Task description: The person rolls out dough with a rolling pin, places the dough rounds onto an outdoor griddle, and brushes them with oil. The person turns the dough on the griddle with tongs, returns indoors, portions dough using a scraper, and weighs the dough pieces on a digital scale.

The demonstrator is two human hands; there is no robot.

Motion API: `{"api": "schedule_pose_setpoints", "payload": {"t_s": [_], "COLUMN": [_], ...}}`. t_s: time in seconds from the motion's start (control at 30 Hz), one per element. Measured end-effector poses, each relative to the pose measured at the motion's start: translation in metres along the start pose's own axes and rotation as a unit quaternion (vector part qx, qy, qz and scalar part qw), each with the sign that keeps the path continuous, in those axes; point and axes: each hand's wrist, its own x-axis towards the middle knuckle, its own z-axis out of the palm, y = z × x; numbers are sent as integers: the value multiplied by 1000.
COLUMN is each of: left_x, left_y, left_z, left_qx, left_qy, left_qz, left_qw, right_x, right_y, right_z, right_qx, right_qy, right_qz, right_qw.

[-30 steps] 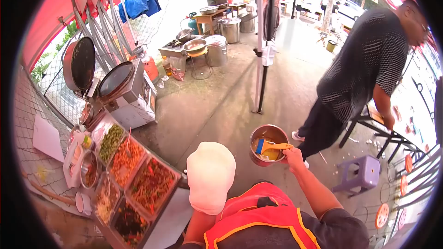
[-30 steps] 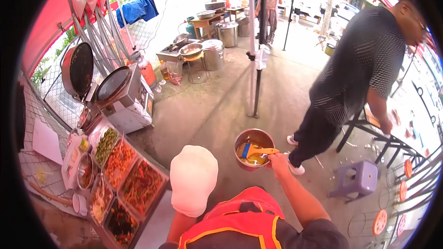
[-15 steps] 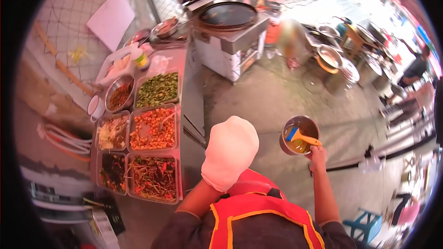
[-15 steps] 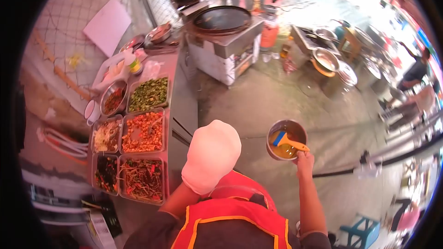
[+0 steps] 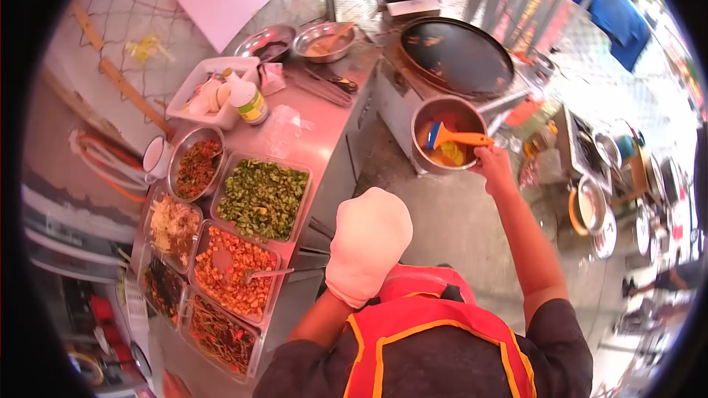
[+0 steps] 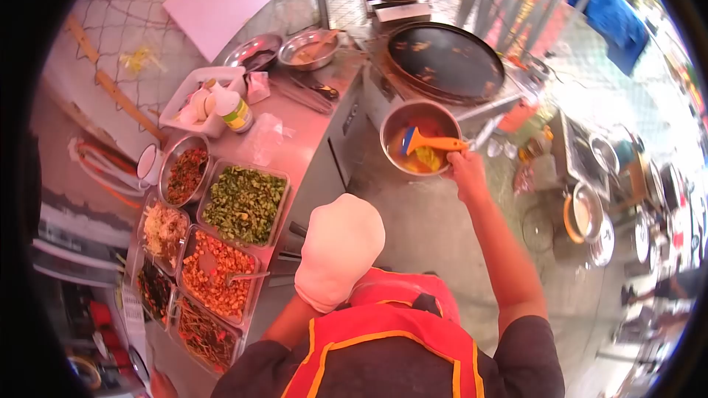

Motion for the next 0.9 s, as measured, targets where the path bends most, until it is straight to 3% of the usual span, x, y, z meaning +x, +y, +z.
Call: {"api": "schedule_pose_setpoints", "payload": {"t_s": [0.1,0.33,0.53,0.7,0.73,0.77,0.87,0.9], "left_x": [38,107,164,195,201,206,225,230], "left_y": [-11,-13,2,4,0,-1,-8,-10], "left_z": [21,75,104,122,129,134,160,167], "left_qx": [23,92,135,138,133,124,84,75], "left_qy": [0,9,13,16,19,18,9,5], "left_qz": [-58,-241,-381,-424,-418,-410,-370,-360], "left_qw": [998,966,915,895,898,903,925,930], "right_x": [93,222,247,242,249,252,249,251], "right_y": [-21,-44,-5,39,72,91,79,64], "right_z": [42,183,280,327,340,345,339,331], "right_qx": [-48,-41,-96,-125,-150,-122,-168,-235], "right_qy": [-109,-390,-522,-557,-579,-565,-533,-559], "right_qz": [-31,34,103,132,61,94,-182,-162], "right_qw": [992,919,841,810,799,811,809,778]}}
